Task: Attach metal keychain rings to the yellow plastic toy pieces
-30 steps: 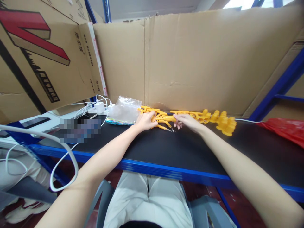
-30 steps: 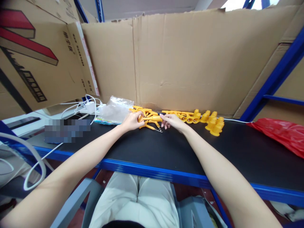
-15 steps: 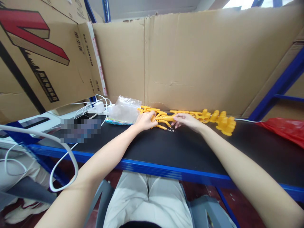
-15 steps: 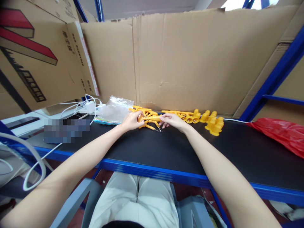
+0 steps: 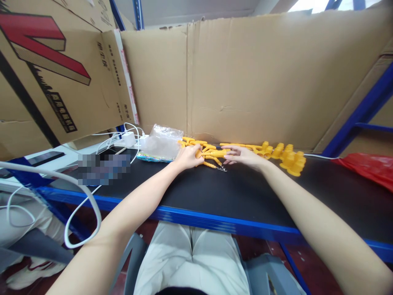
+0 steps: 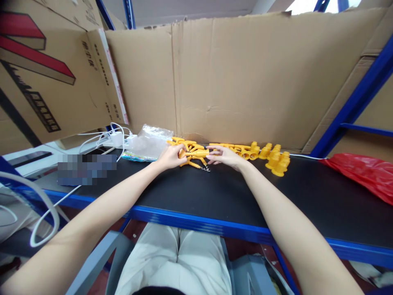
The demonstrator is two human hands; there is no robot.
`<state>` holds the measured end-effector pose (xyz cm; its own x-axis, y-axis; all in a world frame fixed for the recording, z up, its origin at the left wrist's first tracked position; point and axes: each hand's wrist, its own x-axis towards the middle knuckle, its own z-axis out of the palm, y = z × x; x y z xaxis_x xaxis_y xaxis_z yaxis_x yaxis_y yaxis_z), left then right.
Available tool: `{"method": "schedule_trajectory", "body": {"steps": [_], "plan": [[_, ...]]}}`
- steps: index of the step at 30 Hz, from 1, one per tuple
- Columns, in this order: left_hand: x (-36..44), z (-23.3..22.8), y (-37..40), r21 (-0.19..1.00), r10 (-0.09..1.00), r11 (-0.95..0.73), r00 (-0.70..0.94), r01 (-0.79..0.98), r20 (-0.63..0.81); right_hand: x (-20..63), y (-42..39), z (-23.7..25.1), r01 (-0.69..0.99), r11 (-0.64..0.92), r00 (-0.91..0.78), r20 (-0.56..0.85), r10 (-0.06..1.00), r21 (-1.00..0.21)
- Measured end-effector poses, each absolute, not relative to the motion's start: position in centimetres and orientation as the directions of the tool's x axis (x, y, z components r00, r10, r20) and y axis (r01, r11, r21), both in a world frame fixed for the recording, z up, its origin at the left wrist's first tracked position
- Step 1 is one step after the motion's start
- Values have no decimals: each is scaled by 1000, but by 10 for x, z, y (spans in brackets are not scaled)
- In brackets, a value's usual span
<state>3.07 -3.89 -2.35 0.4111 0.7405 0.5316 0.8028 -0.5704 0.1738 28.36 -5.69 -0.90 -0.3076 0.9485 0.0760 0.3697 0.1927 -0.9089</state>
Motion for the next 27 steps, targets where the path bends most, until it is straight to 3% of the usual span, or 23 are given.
{"method": "schedule_trajectory", "body": {"steps": [23, 27], "plan": [[31, -24, -38, 184, 751, -568, 413, 802, 515, 281, -57, -10, 375, 149, -347, 11, 938, -915], [31, -25, -37, 182, 749, -569, 414, 802, 517, 282, -56, -11, 369, 186, -336, 56, 940, -911]]}}
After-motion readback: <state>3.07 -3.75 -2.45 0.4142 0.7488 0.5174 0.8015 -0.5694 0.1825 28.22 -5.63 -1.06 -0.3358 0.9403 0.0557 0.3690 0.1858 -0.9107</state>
